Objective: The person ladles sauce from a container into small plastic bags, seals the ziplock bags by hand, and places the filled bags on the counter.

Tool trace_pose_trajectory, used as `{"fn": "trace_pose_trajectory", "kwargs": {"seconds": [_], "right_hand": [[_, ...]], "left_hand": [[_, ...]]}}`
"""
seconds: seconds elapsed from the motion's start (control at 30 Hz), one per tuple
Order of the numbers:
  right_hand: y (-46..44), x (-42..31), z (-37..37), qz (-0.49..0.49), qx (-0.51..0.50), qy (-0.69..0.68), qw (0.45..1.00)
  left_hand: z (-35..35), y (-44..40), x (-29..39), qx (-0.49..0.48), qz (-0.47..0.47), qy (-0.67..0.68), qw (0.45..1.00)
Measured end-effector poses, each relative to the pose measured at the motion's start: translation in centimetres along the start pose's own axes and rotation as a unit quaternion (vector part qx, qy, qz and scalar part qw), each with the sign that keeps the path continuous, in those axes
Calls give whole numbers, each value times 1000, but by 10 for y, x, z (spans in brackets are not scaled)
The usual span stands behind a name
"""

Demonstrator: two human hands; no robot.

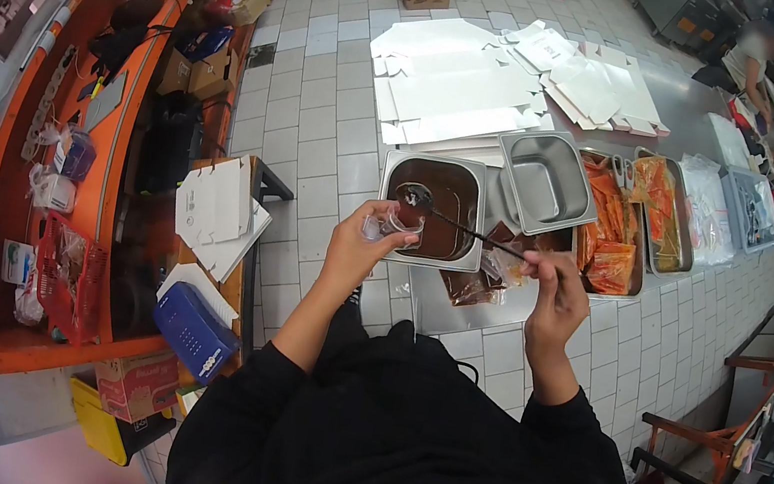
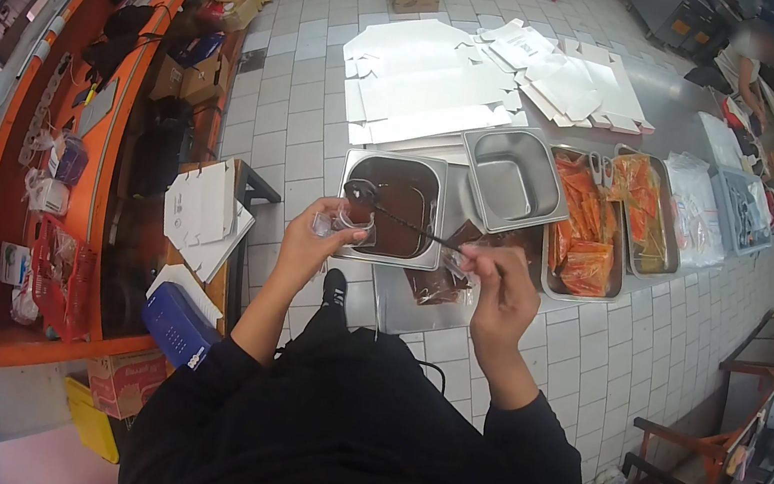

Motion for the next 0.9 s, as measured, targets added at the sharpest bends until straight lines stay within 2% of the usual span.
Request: {"fn": "trace_pose_trajectory", "kwargs": {"seconds": [0.03, 0.1, 0.27, 0.37, 0.43, 0.5, 0.57, 0.63, 0.77, 0.8, 0.83, 0.87, 0.9], "right_hand": [[-1, -5, -1, -2, 0, 0, 1000], [1, -20, 1, -162, -86, 128, 975], [7, -17, 2, -203, -112, 151, 961], [10, 5, -3, -165, -61, 129, 976], [13, 30, -12, -3, 83, -4, 997], [12, 44, -9, 28, 92, -23, 995], [11, 60, 1, 46, 25, 67, 996], [13, 84, 12, -67, -91, 139, 984], [14, 57, 53, -107, -142, 239, 955], [17, 65, 57, 76, -116, 67, 988], [24, 71, 62, 253, -81, -111, 958], [24, 62, 63, 292, -66, -150, 942], [23, 52, 64, 330, -47, -189, 924]], "left_hand": [[1, -1, 0, 3, 10, 11, 1000], [-1, 0, 11, -4, 11, 35, 999], [2, -3, 17, -22, 21, 75, 997], [0, -3, 22, -10, 23, 79, 997], [0, -4, 18, 13, 21, 12, 1000], [0, -4, 14, 33, 43, -11, 998], [-2, 0, 17, 52, 65, -33, 996], [-10, 12, 39, 181, 228, -201, 935], [-8, 27, 44, 108, 176, -151, 967], [-5, 30, 42, 75, 162, -78, 981], [-3, 34, 40, 41, 145, -4, 989], [0, 39, 39, -21, 94, 79, 992], [-3, 46, 44, -26, 94, 78, 992]]}}
Point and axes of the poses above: each hand's wrist, its own y-axis away from the middle knuckle, its own z-axis out of the palm, x = y × z, the point moved 3 cm from there along -y, towards the middle knuckle, and after that the axes turned 14 degrees about -y, right-handed, at the moved point
